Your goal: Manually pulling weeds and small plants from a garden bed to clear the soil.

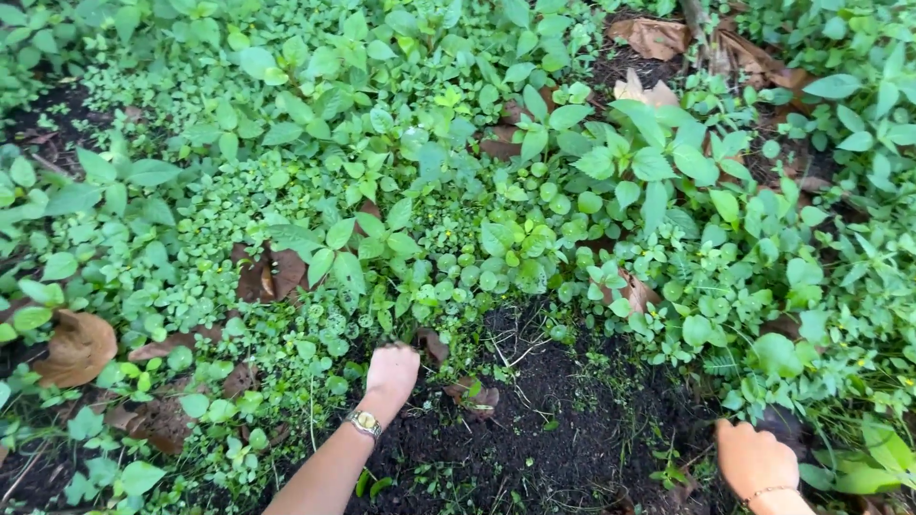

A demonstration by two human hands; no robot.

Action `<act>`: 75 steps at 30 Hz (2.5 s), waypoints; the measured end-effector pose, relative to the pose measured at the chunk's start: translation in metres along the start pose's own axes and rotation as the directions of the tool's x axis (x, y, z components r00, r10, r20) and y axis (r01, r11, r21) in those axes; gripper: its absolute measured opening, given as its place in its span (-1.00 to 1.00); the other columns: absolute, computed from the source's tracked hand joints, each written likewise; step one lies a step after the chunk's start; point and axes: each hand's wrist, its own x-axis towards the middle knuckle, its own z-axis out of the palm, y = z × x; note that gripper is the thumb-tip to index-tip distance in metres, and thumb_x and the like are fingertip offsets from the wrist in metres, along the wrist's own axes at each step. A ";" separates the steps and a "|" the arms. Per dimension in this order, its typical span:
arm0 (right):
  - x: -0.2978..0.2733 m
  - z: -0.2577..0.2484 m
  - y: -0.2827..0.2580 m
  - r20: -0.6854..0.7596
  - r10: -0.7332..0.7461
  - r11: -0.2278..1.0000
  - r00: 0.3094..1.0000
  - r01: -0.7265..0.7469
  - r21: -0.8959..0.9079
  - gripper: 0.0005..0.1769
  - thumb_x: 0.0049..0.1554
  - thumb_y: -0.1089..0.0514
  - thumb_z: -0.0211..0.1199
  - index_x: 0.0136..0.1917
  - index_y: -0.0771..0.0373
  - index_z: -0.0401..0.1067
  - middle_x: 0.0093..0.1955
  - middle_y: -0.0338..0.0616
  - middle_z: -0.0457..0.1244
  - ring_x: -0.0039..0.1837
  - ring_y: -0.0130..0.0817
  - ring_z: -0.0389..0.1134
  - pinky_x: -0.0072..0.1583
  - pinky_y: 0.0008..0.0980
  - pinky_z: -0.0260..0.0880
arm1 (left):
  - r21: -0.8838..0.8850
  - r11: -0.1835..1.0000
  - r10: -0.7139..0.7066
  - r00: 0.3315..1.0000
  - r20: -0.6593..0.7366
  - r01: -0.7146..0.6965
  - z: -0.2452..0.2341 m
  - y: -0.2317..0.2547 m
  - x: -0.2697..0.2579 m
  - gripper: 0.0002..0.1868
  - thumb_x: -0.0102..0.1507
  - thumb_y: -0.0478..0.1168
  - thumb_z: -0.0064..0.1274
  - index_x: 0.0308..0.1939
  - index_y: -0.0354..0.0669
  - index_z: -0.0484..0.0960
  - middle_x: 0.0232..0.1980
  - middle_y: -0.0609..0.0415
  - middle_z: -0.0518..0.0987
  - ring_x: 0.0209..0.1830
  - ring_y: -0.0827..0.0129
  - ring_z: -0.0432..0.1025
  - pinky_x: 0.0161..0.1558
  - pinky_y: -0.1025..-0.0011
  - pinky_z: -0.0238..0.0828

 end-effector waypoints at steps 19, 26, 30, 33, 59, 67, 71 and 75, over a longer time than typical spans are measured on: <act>0.009 0.014 -0.033 -0.065 -0.167 0.986 0.984 0.166 -0.015 -0.54 0.29 0.17 -0.06 0.44 -0.08 0.13 0.19 -0.25 0.34 0.18 -0.29 0.45 0.02 -0.37 0.69 | 0.019 0.959 0.281 0.941 -0.188 -0.282 -0.076 0.092 -0.049 -0.46 0.25 -0.45 0.10 0.28 -0.50 0.31 0.19 -0.40 0.40 -0.52 0.55 0.48 -0.61 0.65 0.55; 0.003 0.019 -0.029 -0.081 -0.197 0.980 0.977 0.196 -0.022 -0.54 0.27 0.22 -0.04 0.43 -0.03 0.13 0.21 -0.20 0.31 0.24 -0.24 0.43 0.06 -0.29 0.68 | 0.245 0.970 -0.013 1.000 0.000 0.013 -0.015 0.095 0.044 -0.38 0.35 -0.31 -0.17 0.48 -0.48 0.11 0.40 -0.52 0.26 -0.73 0.71 0.02 -0.70 0.64 -0.05; 0.006 0.030 -0.028 -0.075 -0.200 0.979 0.977 0.197 -0.049 -0.53 0.26 0.19 0.02 0.43 -0.05 0.14 0.18 -0.23 0.33 0.23 -0.30 0.43 0.02 -0.36 0.69 | 0.256 0.965 0.050 0.998 0.027 -0.056 -0.031 0.088 0.037 -0.68 0.38 -0.10 -0.02 0.09 -0.26 0.53 -0.22 -0.03 0.41 -0.64 0.66 -0.04 -0.67 0.66 -0.08; 0.007 0.028 -0.026 -0.085 -0.213 0.977 0.973 0.212 -0.020 -0.57 0.27 0.25 -0.08 0.38 -0.05 0.18 0.17 -0.23 0.32 0.22 -0.24 0.42 0.03 -0.27 0.67 | 0.012 0.999 0.035 0.999 -0.013 -0.035 -0.043 0.080 0.017 -0.80 0.30 -0.25 0.12 0.00 -0.14 0.66 -0.01 -0.08 0.58 -0.59 0.72 0.24 -0.54 0.66 0.30; -0.006 -0.002 -0.041 0.329 -0.125 0.992 0.936 0.125 0.021 -0.30 0.17 -0.14 0.33 0.48 -0.22 0.08 0.33 -0.39 0.28 0.42 -0.41 0.30 0.46 -0.23 0.39 | -0.008 0.994 -0.107 0.991 -0.080 0.107 -0.016 -0.006 0.095 -0.48 0.34 -0.20 0.05 0.35 -0.30 0.39 -0.49 0.28 0.54 -0.70 0.72 0.16 -0.65 0.68 0.16; 0.026 0.004 -0.056 0.185 -0.183 0.983 0.965 0.180 0.037 -0.63 0.26 -0.12 -0.02 0.33 -0.18 0.17 0.22 -0.37 0.29 0.35 -0.32 0.35 0.27 -0.26 0.48 | -0.193 0.981 -0.006 0.993 -0.119 -0.017 -0.025 0.022 -0.032 -0.45 0.21 -0.52 0.06 0.29 -0.37 0.35 0.22 -0.26 0.46 -0.49 0.53 0.44 -0.56 0.61 0.49; -0.004 -0.049 -0.079 0.176 -0.206 0.978 0.962 0.206 0.021 -0.60 0.21 0.09 0.09 0.32 -0.12 0.22 0.20 -0.38 0.34 0.35 -0.38 0.35 0.32 -0.27 0.53 | -0.150 0.985 0.050 0.969 -0.241 -0.088 -0.043 0.033 -0.049 -0.63 0.27 -0.44 -0.02 0.18 -0.35 0.45 0.18 -0.24 0.53 -0.71 0.68 0.35 -0.75 0.66 0.30; 0.040 -0.011 -0.091 0.007 -0.184 0.982 0.983 0.183 0.043 -0.65 0.30 -0.20 -0.10 0.30 -0.16 0.24 0.19 -0.36 0.36 0.32 -0.31 0.38 0.22 -0.16 0.55 | -0.112 0.988 0.073 0.954 -0.291 -0.110 -0.085 0.034 -0.069 -0.65 0.24 -0.39 0.09 0.11 -0.30 0.53 0.12 -0.25 0.58 -0.70 0.67 0.35 -0.76 0.61 0.29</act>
